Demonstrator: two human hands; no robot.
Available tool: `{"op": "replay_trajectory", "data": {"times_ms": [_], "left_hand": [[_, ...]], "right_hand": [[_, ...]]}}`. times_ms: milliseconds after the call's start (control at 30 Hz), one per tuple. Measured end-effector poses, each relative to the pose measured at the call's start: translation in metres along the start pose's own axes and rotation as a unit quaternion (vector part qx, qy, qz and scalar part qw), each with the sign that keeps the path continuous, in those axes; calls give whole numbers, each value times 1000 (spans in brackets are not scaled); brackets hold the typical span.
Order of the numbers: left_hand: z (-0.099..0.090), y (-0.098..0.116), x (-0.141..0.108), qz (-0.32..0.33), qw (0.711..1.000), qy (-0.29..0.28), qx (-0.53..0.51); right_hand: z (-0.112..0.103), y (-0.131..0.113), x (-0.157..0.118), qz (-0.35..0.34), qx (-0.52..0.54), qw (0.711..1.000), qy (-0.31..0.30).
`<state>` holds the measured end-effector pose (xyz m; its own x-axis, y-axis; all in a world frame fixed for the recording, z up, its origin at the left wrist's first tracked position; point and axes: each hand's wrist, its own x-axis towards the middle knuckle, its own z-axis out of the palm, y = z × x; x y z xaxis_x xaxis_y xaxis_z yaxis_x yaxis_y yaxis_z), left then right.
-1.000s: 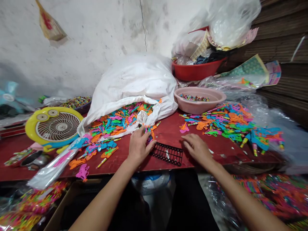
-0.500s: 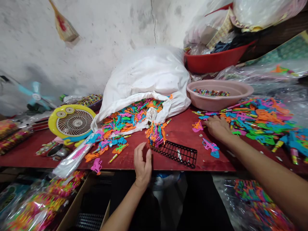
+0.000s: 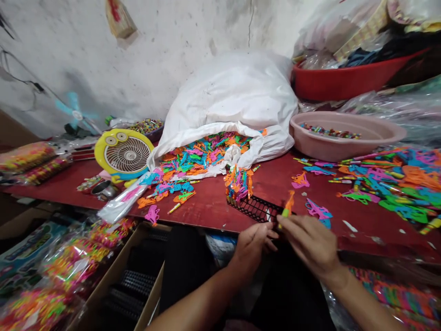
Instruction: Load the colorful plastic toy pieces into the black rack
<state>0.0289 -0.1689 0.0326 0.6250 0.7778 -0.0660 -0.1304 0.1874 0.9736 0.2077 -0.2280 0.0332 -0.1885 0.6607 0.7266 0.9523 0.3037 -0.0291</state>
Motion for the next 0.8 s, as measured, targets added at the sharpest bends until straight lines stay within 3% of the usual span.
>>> {"op": "replay_trajectory", "data": {"times_ms": [167, 333, 533, 800], "left_hand": [[5, 10, 4, -62, 986, -4, -153], [-1, 6, 6, -111, 978, 11, -178], [-1, -20, 16, -105, 984, 21, -145], [-3, -38, 24, -79, 994, 7, -81]], "right_hand": [[15, -42, -16, 11, 12, 999, 29], [18, -42, -31, 14, 36, 999, 2], [17, -35, -48, 6, 68, 997, -43], [24, -40, -55, 233, 175, 956, 15]]}}
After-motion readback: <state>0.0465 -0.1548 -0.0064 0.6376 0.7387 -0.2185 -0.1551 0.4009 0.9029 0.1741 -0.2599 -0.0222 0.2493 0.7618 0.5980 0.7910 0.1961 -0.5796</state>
